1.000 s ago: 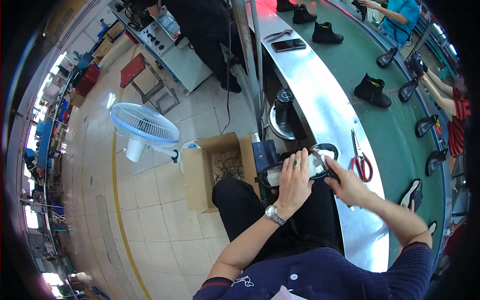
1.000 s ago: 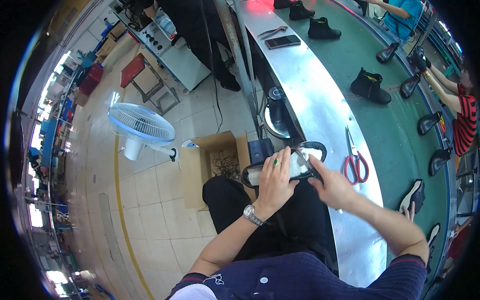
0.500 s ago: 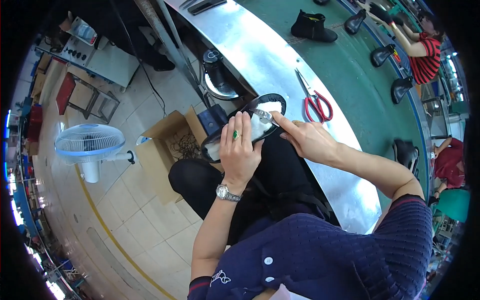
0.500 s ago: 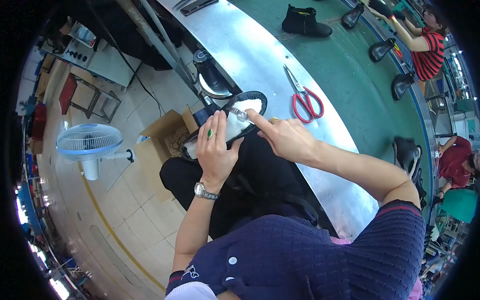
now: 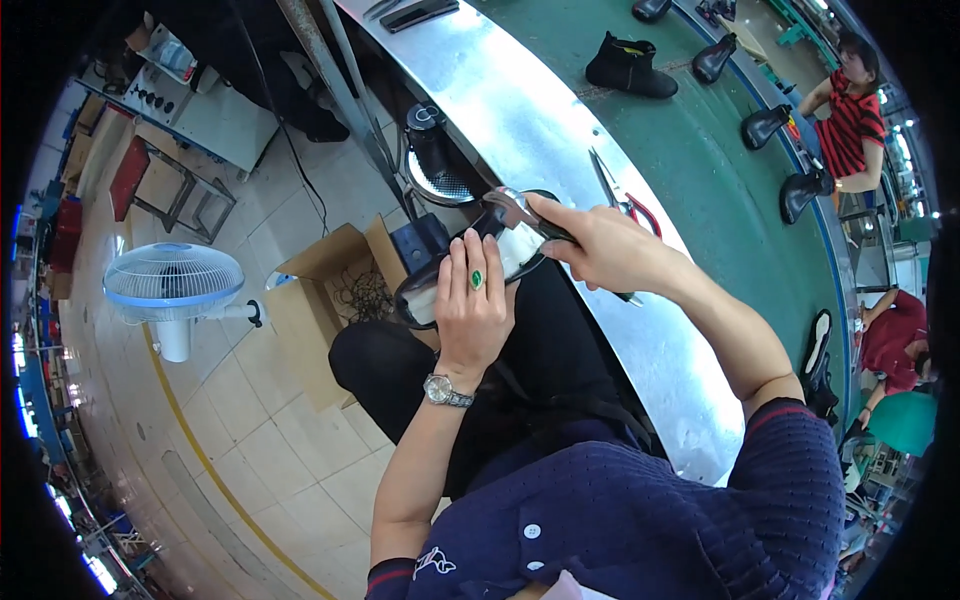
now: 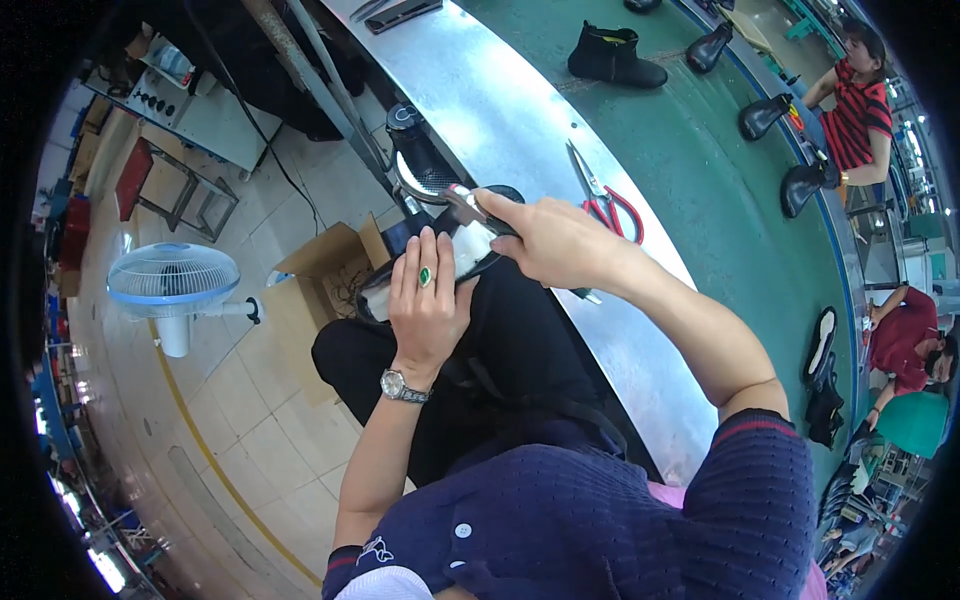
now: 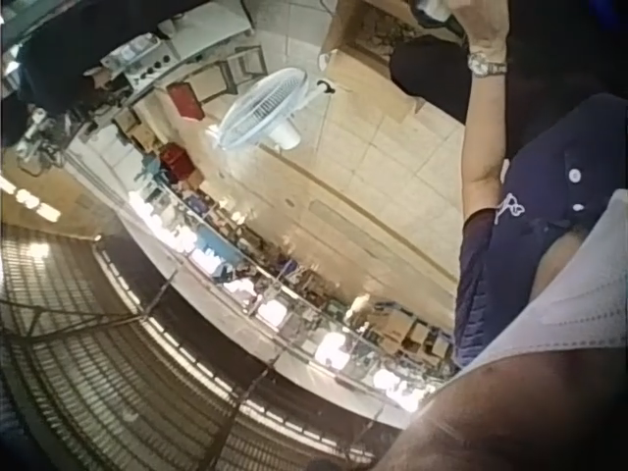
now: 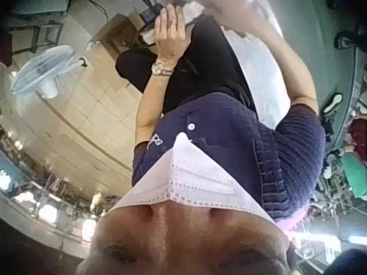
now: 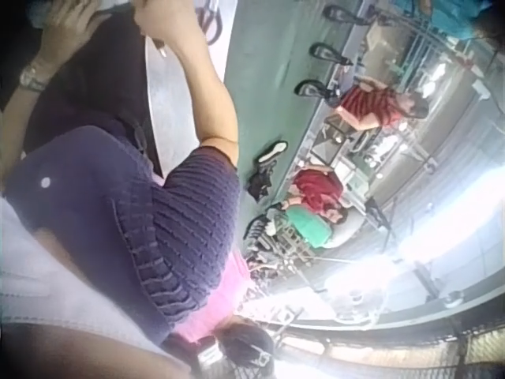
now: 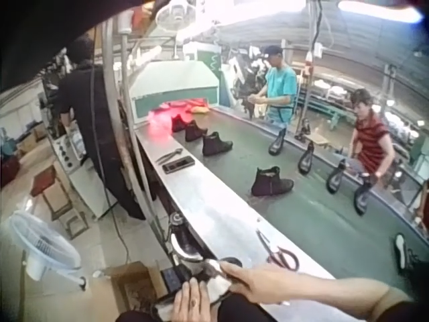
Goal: Assembling and finishing components of a leather shoe using hand tools.
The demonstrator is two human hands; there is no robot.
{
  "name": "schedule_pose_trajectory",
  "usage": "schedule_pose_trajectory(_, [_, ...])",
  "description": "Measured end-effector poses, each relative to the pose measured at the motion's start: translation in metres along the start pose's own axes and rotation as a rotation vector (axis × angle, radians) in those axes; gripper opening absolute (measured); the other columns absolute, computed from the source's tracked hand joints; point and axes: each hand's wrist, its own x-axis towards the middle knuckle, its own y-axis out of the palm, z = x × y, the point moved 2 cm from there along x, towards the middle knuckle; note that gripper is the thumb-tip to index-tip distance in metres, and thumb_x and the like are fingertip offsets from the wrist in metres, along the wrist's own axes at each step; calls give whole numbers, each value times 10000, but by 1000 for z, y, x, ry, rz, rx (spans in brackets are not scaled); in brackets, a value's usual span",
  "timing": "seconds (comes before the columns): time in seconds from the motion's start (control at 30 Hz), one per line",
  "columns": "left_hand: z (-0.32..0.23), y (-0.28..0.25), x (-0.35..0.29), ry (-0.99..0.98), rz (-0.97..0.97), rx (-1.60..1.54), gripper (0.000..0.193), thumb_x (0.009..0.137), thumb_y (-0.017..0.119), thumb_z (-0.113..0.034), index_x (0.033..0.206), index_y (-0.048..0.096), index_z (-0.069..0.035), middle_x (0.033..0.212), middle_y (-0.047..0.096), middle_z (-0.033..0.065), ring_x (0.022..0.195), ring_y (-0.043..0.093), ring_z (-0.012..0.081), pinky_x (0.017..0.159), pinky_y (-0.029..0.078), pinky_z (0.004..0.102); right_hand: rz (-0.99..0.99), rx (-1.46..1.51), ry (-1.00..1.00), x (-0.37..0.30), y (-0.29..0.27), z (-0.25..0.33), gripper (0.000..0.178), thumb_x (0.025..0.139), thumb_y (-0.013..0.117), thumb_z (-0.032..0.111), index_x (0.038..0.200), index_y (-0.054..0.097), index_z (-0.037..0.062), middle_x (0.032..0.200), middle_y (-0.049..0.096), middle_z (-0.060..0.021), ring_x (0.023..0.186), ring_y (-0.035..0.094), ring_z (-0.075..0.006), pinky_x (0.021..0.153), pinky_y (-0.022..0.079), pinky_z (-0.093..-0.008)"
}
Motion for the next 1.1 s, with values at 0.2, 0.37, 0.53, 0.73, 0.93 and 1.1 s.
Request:
schedule_pose_trajectory(0.2, [-8,-3,7,-15,8,5,544,815,720,-241,1258,591,47,1316,577,218,1218,553,352,1038,420,434,-262,55,46,6,14,-11,562,951,550,159,1469,348,75,667,633,-193,613,659,-345,610,502,-438])
schedule_pose_trajectory(0.37, [-4,-5,4,-39,8,-4,550,808,726,-233,1261,589,47,1316,578,214,1216,555,349,1041,418,427,-89,51,33,6,0,-1,558,933,572,166,1448,372,86,670,629,-224,644,648,-393,602,475,-481])
schedule_pose_trajectory(0.53, [-10,-4,8,-42,14,-10,555,824,710,-229,1281,570,55,1319,570,230,1212,554,364,1044,413,444,-167,-40,85,-1,33,-22,569,937,574,143,1466,370,94,603,615,-132,567,646,-304,586,490,-417])
schedule_pose_trajectory(0.73, [-4,-6,6,-63,3,-20,569,803,725,-218,1275,573,61,1311,573,235,1213,553,363,1052,406,443,-126,97,-16,5,5,7,611,934,577,147,1481,312,87,656,612,-222,594,618,-390,593,463,-481])
schedule_pose_trajectory(0.93, [-4,-3,10,-66,13,-19,567,818,708,-221,1286,561,64,1307,572,239,1214,552,364,1060,402,448,55,39,83,6,2,2,625,916,582,147,1477,311,104,682,620,-268,635,612,-462,597,458,-536])
schedule_pose_trajectory(1.1, [-7,-4,6,-55,20,-57,621,784,712,-179,1305,516,97,1364,493,278,1265,492,386,1098,368,456,-219,62,-7,-2,16,11,648,913,586,150,1493,297,123,655,617,-250,611,609,-450,589,453,-533])
